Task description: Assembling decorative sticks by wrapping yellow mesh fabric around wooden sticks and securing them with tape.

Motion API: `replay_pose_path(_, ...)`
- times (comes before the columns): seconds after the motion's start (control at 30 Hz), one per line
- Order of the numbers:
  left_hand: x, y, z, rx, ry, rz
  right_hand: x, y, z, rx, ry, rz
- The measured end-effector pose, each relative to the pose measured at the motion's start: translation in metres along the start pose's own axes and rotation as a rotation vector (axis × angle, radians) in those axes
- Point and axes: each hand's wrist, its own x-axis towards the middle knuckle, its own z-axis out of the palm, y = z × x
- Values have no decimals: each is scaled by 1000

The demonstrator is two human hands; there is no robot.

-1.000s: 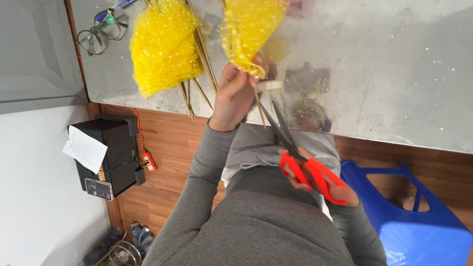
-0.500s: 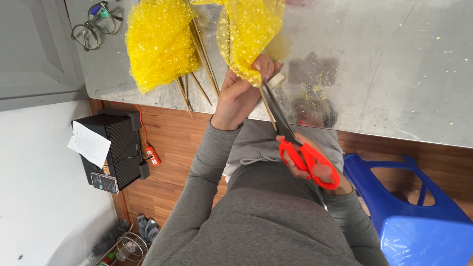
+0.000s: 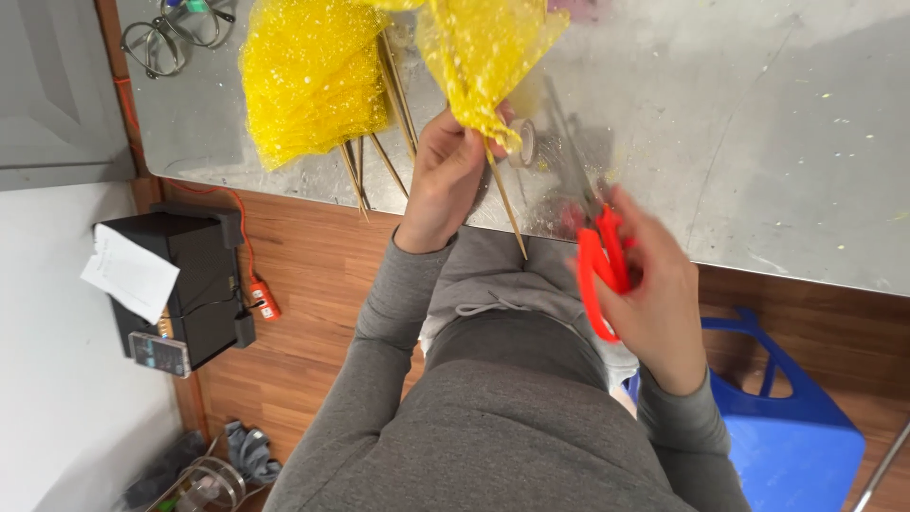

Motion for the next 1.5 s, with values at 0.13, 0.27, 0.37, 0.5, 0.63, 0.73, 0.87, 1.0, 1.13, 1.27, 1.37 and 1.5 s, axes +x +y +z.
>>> replay_pose_path(0.13, -7, 16, 8, 123, 5, 17, 23, -10, 8, -313, 167, -134)
replay_pose_path(0.27, -14, 15, 11, 212, 55, 67, 42, -2, 23, -479, 205, -150)
replay_pose_path(0.37, -14, 23, 18, 332, 34, 111, 40, -4, 28, -521, 241, -340)
replay_pose_path(0.5, -13, 5, 11, 399, 42, 180, 35, -22, 24, -296, 254, -446)
replay_pose_path(0.63, -24, -3, 19, 454, 111, 210, 31, -29, 42, 43, 257, -402)
replay_pose_path(0.73, -28, -14, 16, 481, 142, 235, 33, -34, 55, 62, 350, -420)
replay_pose_path(0.87, -28, -10, 19, 626, 245, 334, 42, -16, 76, 31, 470, -478)
replay_pose_path(1.0, -31, -28, 7, 627, 249, 306, 43, -5, 82, 33, 505, -476)
replay_pose_path(1.13, -28, -22, 11, 395, 269, 305, 48, -7, 77, 258, 322, -404)
replay_pose_path(1.27, -24, 2, 28, 207, 196, 299, 45, -2, 72, 555, 80, -301)
replay_pose_path(1.37, -28, 12, 32, 252, 178, 317, 38, 31, 73, 709, -81, -106)
replay_pose_path(1.5, -30, 28, 30, 410, 128, 258, 39, 20, 73, 598, 48, -83)
